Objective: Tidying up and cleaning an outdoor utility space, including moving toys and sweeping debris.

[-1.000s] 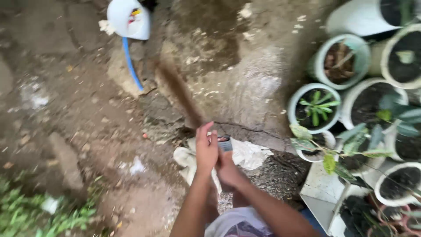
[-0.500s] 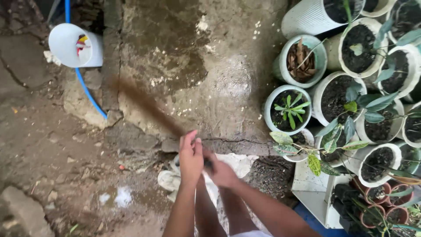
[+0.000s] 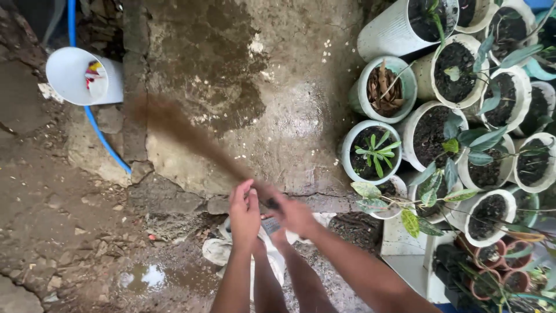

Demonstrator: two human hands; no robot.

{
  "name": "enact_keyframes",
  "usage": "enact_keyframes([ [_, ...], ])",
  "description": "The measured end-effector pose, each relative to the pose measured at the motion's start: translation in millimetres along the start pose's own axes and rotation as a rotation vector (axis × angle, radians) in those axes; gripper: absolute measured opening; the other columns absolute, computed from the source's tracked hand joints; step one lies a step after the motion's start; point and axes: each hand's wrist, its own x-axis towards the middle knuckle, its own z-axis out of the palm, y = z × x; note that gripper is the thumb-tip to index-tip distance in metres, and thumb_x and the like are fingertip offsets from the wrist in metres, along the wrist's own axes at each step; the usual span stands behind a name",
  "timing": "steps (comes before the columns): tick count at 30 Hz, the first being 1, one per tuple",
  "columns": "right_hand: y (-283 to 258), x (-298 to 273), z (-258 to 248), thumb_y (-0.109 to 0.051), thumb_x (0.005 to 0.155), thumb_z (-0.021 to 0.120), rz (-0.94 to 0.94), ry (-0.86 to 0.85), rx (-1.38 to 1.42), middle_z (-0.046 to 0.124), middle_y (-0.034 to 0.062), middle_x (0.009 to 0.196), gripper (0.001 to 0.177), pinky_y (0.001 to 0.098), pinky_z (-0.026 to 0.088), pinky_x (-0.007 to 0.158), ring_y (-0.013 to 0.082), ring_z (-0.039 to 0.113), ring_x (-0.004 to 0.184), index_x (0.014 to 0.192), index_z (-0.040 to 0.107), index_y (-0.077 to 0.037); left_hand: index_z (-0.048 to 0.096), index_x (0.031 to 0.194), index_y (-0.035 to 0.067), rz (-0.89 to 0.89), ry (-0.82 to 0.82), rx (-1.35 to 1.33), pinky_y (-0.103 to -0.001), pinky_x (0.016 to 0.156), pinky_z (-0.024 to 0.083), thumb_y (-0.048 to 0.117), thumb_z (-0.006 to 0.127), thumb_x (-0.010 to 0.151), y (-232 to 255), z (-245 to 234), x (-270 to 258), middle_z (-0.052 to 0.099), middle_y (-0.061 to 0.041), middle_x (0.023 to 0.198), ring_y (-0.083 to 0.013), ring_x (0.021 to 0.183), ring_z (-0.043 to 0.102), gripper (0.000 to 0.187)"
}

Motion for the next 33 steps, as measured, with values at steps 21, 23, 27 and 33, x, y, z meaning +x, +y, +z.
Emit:
enact_keyframes([
  [21,23.1,77.5,41.7,-0.029,0.097,0.056,0.457,0.125,-0.061,0.073,0.0263,0.102,0.094,0.0520,0.058,0.081,0.0419,0.072,0.092,0.166,-0.006,-0.013,0.066,0.127,0.006,0.095,0.035,0.051,-0.037,0.093,0.056,0.011,0.057,0.101,14.5,-6.4,11.3,0.065,-0.015,0.126,-0.0264,0.116,0.066,0.028],
  [23,-13.2,69.9,63.0,-0.040,0.100,0.057,0.255,0.045,-0.100,0.070,0.0248,0.107,0.079,0.0537,0.056,0.082,0.0411,0.071,0.096,0.162,0.013,-0.017,0.063,0.130,0.008,-0.057,-0.041,-0.016,-0.034,0.096,0.056,0.014,0.054,0.102,21.4,-8.2,8.4,0.064,-0.011,0.132,-0.0242,0.114,0.067,0.029],
  [27,0.9,27.7,99.7,-0.042,0.087,0.072,-0.210,0.218,-0.147,0.071,0.0251,0.109,0.058,0.0512,0.059,0.074,0.0405,0.074,0.087,0.130,0.042,-0.019,0.062,0.128,0.005,0.076,-0.009,-0.022,-0.035,0.094,0.057,0.011,0.056,0.101,12.7,-16.9,5.1,0.060,-0.014,0.133,-0.0242,0.110,0.068,0.028],
  [33,73.6,-9.6,88.5,-0.040,0.099,0.058,0.604,0.596,0.310,0.072,0.0295,0.091,0.079,0.0571,0.056,0.070,0.0513,0.069,0.084,0.160,0.011,-0.025,0.064,0.127,0.005,0.096,0.024,-0.037,-0.035,0.088,0.056,0.007,0.056,0.100,4.6,-24.7,2.5,0.063,-0.013,0.128,-0.0237,0.108,0.067,0.029],
])
